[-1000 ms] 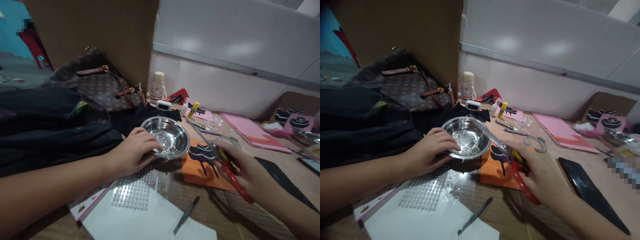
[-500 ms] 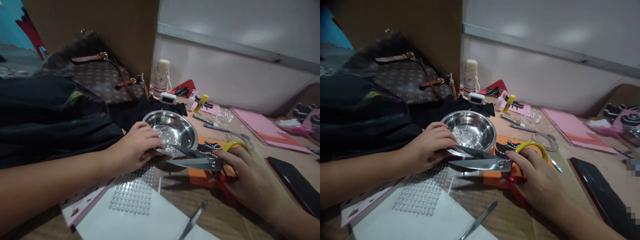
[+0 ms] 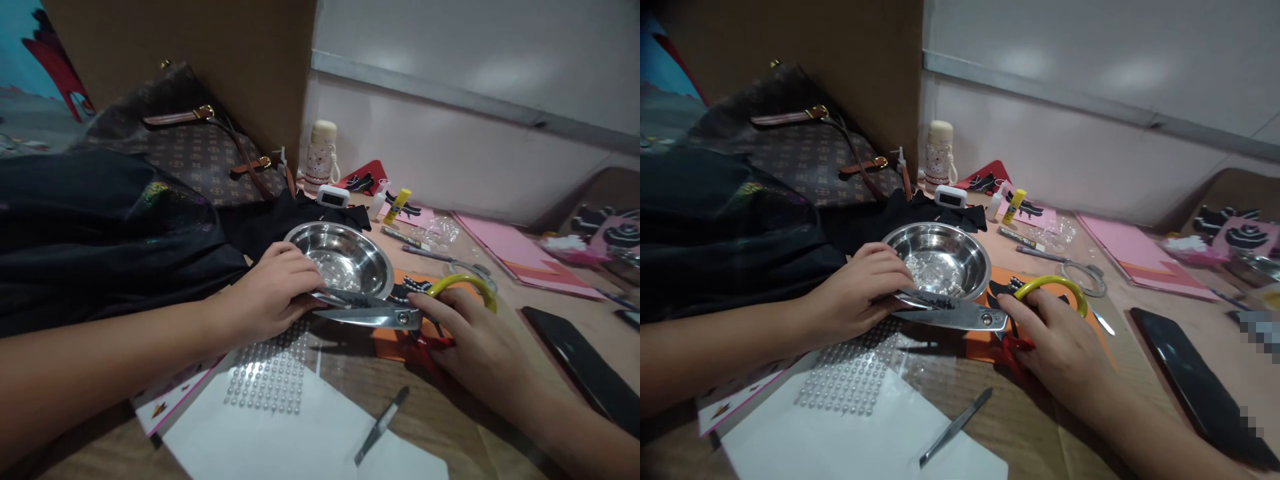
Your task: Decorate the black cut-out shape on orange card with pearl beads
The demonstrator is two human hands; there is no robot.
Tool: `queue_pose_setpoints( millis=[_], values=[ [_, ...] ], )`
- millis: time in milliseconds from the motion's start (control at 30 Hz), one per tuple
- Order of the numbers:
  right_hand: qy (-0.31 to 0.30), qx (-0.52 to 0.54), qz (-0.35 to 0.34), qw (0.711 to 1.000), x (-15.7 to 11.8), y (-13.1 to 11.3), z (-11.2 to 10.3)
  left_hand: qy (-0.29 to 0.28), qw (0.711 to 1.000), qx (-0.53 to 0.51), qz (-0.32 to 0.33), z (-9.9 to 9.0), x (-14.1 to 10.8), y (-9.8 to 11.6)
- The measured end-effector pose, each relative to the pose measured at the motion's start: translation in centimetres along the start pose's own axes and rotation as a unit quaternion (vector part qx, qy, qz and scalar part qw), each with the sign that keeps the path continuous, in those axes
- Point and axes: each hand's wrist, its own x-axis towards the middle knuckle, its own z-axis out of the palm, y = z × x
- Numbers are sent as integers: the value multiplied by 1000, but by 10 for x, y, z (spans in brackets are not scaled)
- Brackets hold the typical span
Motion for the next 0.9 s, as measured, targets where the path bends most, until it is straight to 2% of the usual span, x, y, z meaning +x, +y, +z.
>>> queue_pose_setpoints(
  millis=[100,467,733,900],
  values=[
    [-7,-22,-27,999,0,0,2,-8,1000,1,-5,-1,1,1],
    [6,-19,-28,999,1,-1,2,-23,1000,7,-8,-3,1,4],
    [20,-42,-57,997,5,-2,-2,-17,1000,-3,-9,-3,0,2],
    [0,-50,-58,997,4,-2,-5,-17,1000,-1,-7,-2,0,1]
  ],
)
